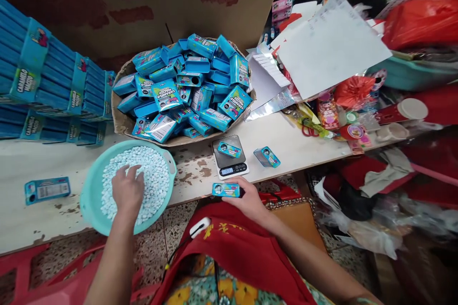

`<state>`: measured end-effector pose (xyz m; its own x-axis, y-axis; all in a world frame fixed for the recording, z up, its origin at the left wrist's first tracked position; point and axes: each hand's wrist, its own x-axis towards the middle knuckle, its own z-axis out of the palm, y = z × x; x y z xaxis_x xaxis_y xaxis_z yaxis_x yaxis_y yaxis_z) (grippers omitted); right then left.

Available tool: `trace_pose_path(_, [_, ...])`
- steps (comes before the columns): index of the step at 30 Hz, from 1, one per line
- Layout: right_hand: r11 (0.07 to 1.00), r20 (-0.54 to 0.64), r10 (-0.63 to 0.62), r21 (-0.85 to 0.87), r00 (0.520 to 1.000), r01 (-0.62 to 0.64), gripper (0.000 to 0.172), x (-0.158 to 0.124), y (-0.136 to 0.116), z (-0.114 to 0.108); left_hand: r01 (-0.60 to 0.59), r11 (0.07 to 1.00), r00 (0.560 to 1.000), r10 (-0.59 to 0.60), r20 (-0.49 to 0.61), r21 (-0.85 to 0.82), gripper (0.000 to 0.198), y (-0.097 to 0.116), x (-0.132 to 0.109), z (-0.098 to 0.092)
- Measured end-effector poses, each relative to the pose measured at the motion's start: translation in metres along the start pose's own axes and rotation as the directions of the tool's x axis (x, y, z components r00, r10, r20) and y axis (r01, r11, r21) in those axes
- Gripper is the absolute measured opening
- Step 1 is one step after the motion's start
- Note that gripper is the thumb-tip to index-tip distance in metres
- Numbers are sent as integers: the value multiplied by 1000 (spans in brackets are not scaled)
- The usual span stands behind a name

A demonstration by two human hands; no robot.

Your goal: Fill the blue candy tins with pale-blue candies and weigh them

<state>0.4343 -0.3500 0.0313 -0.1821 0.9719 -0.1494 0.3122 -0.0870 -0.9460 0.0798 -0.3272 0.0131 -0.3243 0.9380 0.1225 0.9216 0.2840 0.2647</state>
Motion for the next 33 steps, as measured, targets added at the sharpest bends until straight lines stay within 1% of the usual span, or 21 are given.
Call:
trace_pose_path(2, [1000,-43,13,10,999,-13,31,-1,6,-12,-112,983,994,108,-33,-148,24,42,-2,-1])
trace_pose_path(3, [1000,-63,16,8,998,-15,30,-1,9,-18,-198,948,980,199,-18,-248,23,67,-3,2])
trace_pose_path(4, [1000,-84,16,2,996,-16,29,-1,13,-23,-294,889,946,323,25,-352,22,94,-3,8])
trace_pose_path(5, [1000,-104,14,-9,994,-15,29,-1,16,-29,-375,823,896,439,60,-427,24,120,-2,15])
trace_pose_path(7, [999,-136,12,-39,991,-17,30,1,22,-38,-485,730,796,597,102,-482,35,168,3,35])
trace_pose_path(9, [997,-164,17,-65,986,-28,32,4,25,-44,-530,685,723,673,157,-500,45,199,11,52])
trace_pose_path(10, [997,-186,19,-75,982,-34,33,6,27,-47,-523,683,710,680,183,-510,46,208,14,58])
trace_pose_path(11, [996,-212,17,-86,977,-36,33,10,28,-48,-496,693,720,665,198,-524,44,211,17,61])
trace_pose_path(13, [994,-268,-16,-110,963,-14,33,23,31,-47,-395,729,804,569,175,-558,35,204,19,59])
trace_pose_path(15, [990,-315,-83,-138,946,41,33,44,36,-41,-275,751,907,409,96,-601,30,184,15,48])
trace_pose_path(17, [984,-332,-144,-149,932,99,34,67,42,-34,-179,749,964,262,37,-638,32,161,7,31])
trace_pose_path(19, [978,-328,-177,-162,928,130,36,85,45,-26,-104,744,985,168,34,-660,33,141,-2,13])
trace_pose_path(21, [957,-338,-243,-237,909,168,39,93,42,-19,-44,727,991,117,61,-685,34,128,-12,-2])
trace_pose_path(23, [905,-376,-360,-365,854,220,48,89,28,-11,7,691,992,88,93,-723,33,119,-21,-13])
trace_pose_path(24, [873,-364,-417,-415,833,255,54,83,18,-5,32,665,991,78,112,-746,33,116,-25,-17])
trace_pose_path(25, [849,-318,-451,-441,834,291,60,77,6,2,61,634,988,71,137,-771,33,113,-29,-20])
trace_pose_path(26, [839,-228,-457,-432,860,331,64,71,-6,10,98,594,985,59,164,-799,35,110,-33,-22])
trace_pose_path(28, [863,24,-390,-339,921,374,59,62,-30,32,204,464,969,29,245,-862,38,101,-41,-26])
trace_pose_path(29, [884,134,-339,-292,931,364,52,60,-42,45,274,356,956,1,294,-893,39,96,-45,-27])
trace_pose_path(31, [908,244,-273,-253,931,333,38,61,-62,69,387,45,921,-74,383,-921,37,84,-48,-32])
trace_pose_path(33, [889,287,-285,-278,914,365,36,65,-78,90,392,-284,885,-142,443,-875,41,72,-46,-37])
